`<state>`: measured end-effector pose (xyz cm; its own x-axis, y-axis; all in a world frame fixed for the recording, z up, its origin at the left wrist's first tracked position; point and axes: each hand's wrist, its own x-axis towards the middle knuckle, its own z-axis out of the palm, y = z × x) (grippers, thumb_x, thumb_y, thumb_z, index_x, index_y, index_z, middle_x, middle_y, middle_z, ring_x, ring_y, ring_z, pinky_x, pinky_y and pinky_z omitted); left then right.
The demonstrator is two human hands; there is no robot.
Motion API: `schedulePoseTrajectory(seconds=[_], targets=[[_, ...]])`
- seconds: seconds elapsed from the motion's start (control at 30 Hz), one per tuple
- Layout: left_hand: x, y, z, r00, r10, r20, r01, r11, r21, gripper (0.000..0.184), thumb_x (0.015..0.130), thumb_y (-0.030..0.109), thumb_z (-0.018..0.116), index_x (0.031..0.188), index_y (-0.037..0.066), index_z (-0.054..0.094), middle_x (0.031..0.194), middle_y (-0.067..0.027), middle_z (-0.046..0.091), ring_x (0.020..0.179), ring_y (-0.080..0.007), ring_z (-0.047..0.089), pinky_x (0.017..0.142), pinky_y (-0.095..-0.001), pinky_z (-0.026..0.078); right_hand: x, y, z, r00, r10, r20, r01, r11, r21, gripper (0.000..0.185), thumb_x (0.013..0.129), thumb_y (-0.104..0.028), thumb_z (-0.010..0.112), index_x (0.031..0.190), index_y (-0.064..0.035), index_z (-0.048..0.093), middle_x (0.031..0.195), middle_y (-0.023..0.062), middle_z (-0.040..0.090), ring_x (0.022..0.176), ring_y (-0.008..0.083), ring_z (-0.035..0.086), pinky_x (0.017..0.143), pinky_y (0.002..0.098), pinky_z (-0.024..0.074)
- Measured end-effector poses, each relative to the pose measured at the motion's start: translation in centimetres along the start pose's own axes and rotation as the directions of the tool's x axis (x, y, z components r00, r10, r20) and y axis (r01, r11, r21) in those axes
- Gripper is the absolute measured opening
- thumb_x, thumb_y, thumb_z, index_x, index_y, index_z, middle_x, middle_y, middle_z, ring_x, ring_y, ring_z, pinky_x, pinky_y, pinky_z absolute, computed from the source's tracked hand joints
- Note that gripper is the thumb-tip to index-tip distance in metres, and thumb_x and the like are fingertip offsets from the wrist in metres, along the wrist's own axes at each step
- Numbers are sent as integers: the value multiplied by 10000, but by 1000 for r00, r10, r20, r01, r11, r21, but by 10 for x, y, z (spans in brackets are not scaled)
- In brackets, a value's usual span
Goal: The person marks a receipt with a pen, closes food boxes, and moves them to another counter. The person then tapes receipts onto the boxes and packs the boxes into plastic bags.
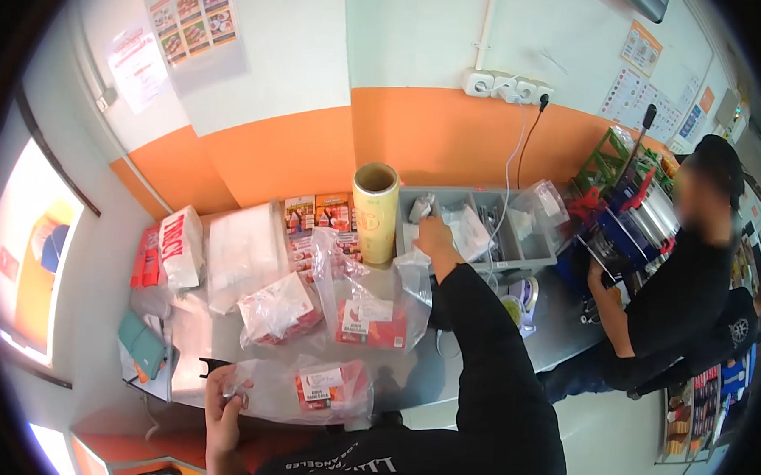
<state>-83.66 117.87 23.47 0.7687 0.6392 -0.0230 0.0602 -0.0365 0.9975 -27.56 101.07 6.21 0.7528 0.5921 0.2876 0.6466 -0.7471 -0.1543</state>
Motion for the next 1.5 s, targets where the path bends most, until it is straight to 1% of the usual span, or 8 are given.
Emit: schedulePoseTrajectory(seconds=[0.13,0.47,0.57,0.77,0.97,1.1,1.23,1.5], targets=[[-14,14,4,999,-26,-47,29,997,66,502,869,-19,485,1365,42,446,1076,-104,635,759,-79,480,708,-216,428,16,9,53,993,-41,-108,-2,927,-374,192,847,-216,698,964,-74,755,980,109,746,923,336,720,838,438,578],[-34,1,-7,990,-112,-90,118,991,64,342,960,18,543,1296,39,485,1120,-86,657,768,-45,534,679,-186,445,48,69,-8,971,-3,239,17,998,-60,215,910,-200,630,1015,-56,751,1027,176,737,891,344,734,734,449,610],[-28,2,-10,1000,-28,-2,28,999,38,249,978,2,523,1225,32,522,1090,-84,644,839,-85,598,742,-214,480,42,65,-64,866,244,436,-461,728,507,234,968,-197,576,1044,-33,724,911,156,717,827,323,733,595,460,615],[-13,7,-7,997,18,79,-15,999,-34,256,990,-26,486,1239,5,537,1165,-96,585,894,-157,633,822,-301,513,18,22,-157,982,175,-67,-119,859,498,213,1032,-191,521,1044,-15,641,894,111,664,725,209,680,638,342,598],[1,-4,-7,982,83,169,-50,980,-191,397,996,16,450,1392,35,451,1497,-129,441,900,-166,617,859,-320,493,-154,-205,-254,934,-212,-289,239,-234,942,229,956,-111,648,1152,-5,597,997,88,671,879,184,682,750,322,576],[5,-10,-5,982,85,170,-30,953,-300,357,1028,32,430,1384,25,450,1515,-139,405,935,-145,597,853,-304,495,-213,-302,-161,676,-737,6,228,217,949,271,658,-1,639,926,-41,629,977,149,591,972,364,582,860,426,474],[7,-15,-6,966,111,235,-39,956,-292,350,1017,28,450,1367,30,465,1527,-141,392,916,-118,580,811,-291,499,-266,-352,-15,615,-683,394,-46,468,883,228,830,-146,628,1039,-68,679,1053,162,631,1057,387,599,915,489,457],[11,-23,-16,972,153,179,-126,980,-153,357,982,-21,457,1335,25,487,1502,-136,413,856,-78,551,754,-257,492,-278,-363,-22,459,-642,614,537,751,384,340,912,-293,575,1150,-86,702,1112,160,693,1148,349,609,1063,590,352]])
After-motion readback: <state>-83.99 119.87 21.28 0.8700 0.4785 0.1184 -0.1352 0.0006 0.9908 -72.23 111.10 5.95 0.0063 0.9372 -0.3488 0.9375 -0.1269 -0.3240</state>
